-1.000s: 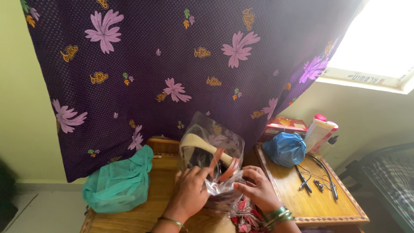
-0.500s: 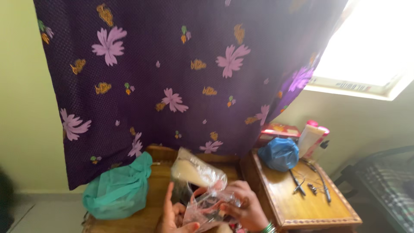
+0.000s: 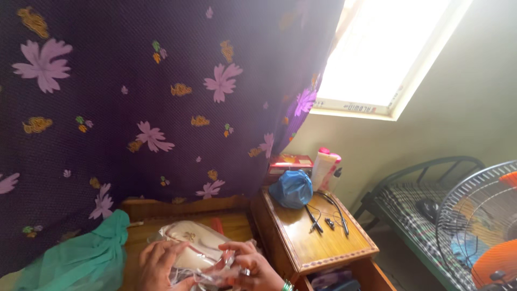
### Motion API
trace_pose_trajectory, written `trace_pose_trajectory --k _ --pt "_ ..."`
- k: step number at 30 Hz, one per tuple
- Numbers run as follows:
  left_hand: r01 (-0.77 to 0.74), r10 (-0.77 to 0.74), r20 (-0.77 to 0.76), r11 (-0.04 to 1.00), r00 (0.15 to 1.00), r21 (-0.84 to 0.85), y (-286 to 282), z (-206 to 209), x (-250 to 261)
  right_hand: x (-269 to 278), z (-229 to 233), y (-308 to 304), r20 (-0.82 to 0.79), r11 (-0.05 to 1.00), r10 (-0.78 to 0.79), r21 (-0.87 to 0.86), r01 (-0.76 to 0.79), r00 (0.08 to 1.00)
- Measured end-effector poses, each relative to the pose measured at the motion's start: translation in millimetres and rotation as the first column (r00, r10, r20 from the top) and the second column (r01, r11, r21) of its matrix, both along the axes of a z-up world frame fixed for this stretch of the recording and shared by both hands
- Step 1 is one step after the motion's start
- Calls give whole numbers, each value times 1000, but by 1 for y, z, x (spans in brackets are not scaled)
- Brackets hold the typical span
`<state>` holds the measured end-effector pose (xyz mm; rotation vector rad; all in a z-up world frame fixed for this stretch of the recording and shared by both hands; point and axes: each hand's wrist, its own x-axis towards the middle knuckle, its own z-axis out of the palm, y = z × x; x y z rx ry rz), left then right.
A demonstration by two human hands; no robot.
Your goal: The person removes various items from a wooden drawer, including a white handbag, a black plastic bag, a blue cloth bag, and a comb. After clearing the drawer, the person wipes the interior wooden surface with a patterned cloth to clean it.
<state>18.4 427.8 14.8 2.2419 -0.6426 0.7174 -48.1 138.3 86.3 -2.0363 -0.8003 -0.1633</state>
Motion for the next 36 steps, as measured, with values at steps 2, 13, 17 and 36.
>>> trace_pose_trajectory --k 2,13,17,36 --pt "-73 74 16 995 997 -64 -13 -5 -10 -4 13 12 45 996 -85 -33 87 995" --pt "-27 27 5 998 1000 -57 -37 40 -19 39 29 61 209 952 -244 -133 275 947" --pt "-18 19 -45 1000 999 12 -35 71 -17 70 21 60 168 963 -267 68 259 949" --pt "85 -86 21 994 996 69 -45 133 32 76 81 41 100 958 -266 -86 275 959"
